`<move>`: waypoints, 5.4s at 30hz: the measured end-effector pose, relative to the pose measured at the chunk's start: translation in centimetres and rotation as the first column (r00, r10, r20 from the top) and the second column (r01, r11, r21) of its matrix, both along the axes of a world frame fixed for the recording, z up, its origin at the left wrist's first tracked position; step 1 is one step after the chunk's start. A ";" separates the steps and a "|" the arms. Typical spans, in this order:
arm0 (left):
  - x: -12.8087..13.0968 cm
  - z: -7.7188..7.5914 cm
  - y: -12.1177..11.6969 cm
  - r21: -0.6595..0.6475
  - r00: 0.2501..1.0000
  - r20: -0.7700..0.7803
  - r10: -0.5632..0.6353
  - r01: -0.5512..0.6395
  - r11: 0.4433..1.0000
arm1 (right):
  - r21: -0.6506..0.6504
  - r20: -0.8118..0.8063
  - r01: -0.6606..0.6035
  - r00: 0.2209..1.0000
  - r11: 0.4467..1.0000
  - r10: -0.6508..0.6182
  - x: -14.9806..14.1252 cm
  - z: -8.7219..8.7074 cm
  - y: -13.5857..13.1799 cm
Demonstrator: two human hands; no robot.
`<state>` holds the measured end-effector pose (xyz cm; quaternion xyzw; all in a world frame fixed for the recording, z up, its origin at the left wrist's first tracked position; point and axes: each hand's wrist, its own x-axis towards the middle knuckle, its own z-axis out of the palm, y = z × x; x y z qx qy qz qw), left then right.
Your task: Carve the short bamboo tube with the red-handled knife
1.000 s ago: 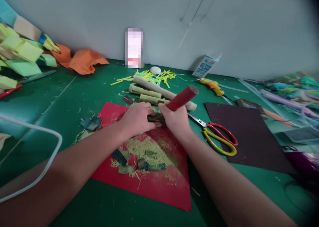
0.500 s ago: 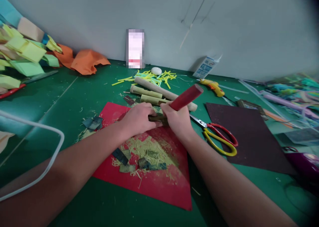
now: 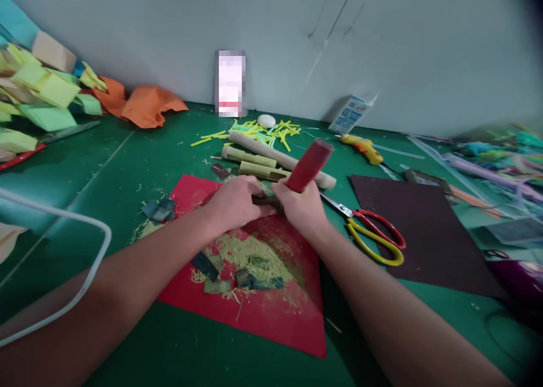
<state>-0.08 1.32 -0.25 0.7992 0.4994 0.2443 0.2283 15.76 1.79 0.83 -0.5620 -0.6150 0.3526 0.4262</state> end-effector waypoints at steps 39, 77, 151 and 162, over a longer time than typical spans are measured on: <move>-0.1 0.2 0.0 0.085 0.996 -0.073 -0.042 0.048 0.995 | 0.033 0.077 0.113 0.990 0.993 -0.116 -0.1 -1.0 0.7; -0.2 0.5 0.2 0.079 0.994 -0.075 -0.076 0.082 0.993 | 0.048 -0.003 0.099 0.995 0.994 -0.098 -0.2 -0.4 0.3; -0.7 -0.3 0.5 0.169 0.986 -0.067 -0.155 0.165 0.972 | 0.074 0.128 0.006 0.992 0.997 -0.015 -0.2 -1.1 -0.3; -0.3 0.2 -0.1 0.131 0.994 -0.092 -0.063 0.075 0.989 | 0.070 -0.051 0.048 0.998 0.996 -0.044 0.1 -0.5 0.1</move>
